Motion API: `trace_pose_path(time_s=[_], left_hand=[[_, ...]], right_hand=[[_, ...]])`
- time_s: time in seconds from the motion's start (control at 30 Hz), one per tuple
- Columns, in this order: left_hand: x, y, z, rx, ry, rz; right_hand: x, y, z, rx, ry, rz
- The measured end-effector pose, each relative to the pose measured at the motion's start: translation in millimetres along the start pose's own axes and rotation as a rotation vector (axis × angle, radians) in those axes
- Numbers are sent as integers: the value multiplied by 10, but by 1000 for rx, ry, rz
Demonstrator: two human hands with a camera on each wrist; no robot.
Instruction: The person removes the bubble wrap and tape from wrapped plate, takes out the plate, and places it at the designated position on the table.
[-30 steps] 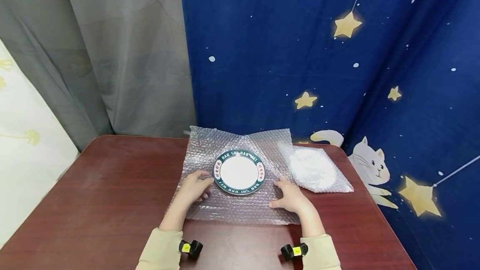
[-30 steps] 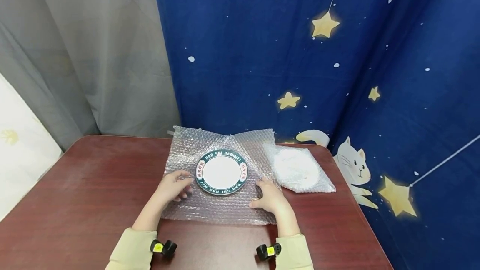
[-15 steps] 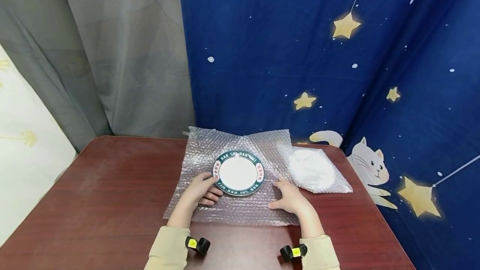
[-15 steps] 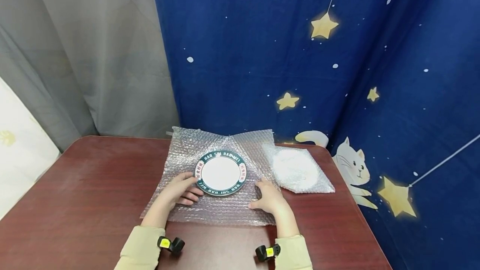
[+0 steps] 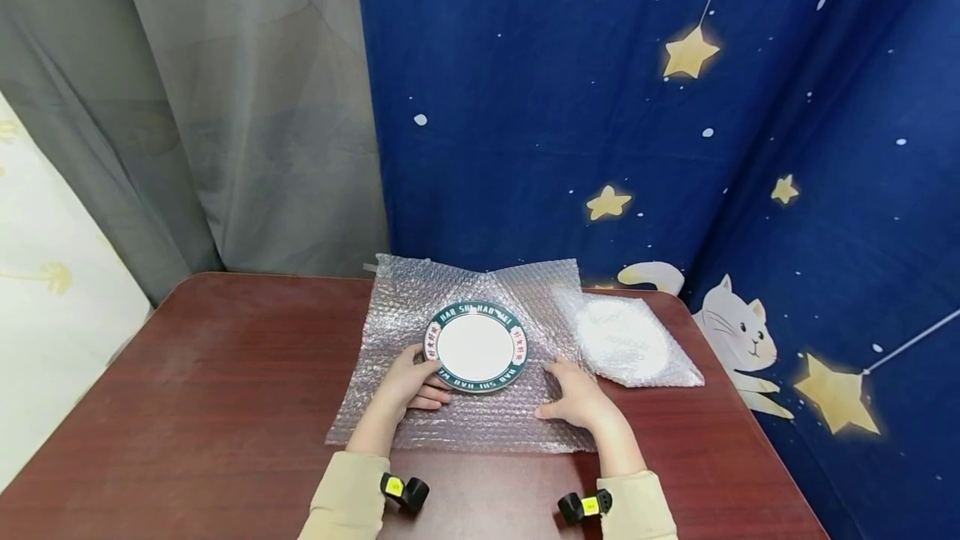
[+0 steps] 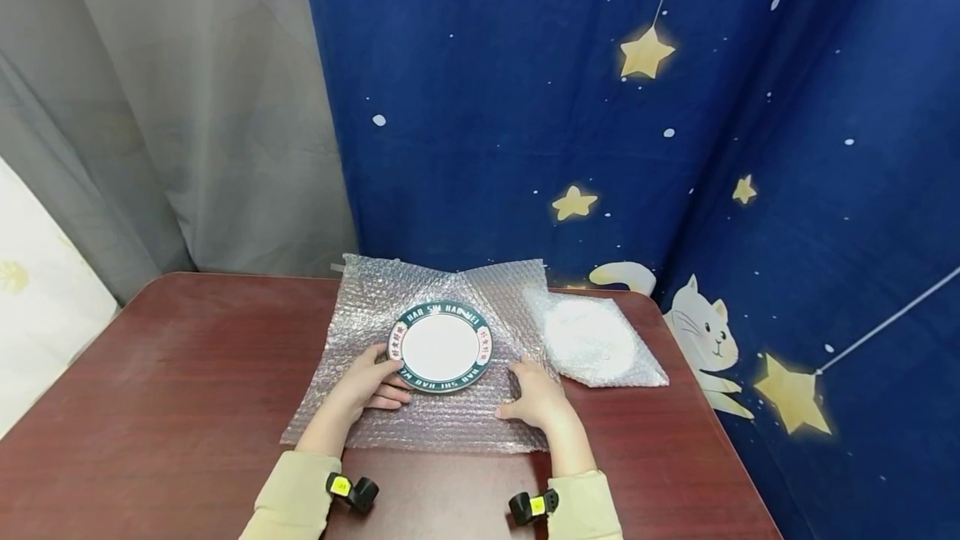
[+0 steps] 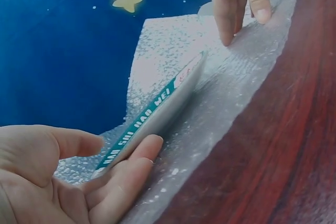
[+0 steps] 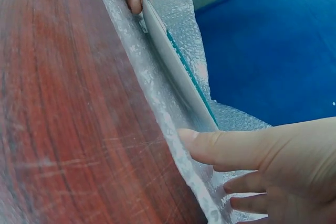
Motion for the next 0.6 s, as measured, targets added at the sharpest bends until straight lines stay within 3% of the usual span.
trace_pose_path(time_s=[0.6], left_hand=[[30,34,36,2,-41,-25]], right_hand=[[3,-2,19,19,7,-11]])
Point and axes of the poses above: each hand's wrist, its own z-axis towards the middle knuckle, its own x-axis out of the palm, y = z × x, the point moved 5 cm from there along z, towards the middle knuckle, and after that the axes turned 8 degrees about x, right-handed, at the moved point
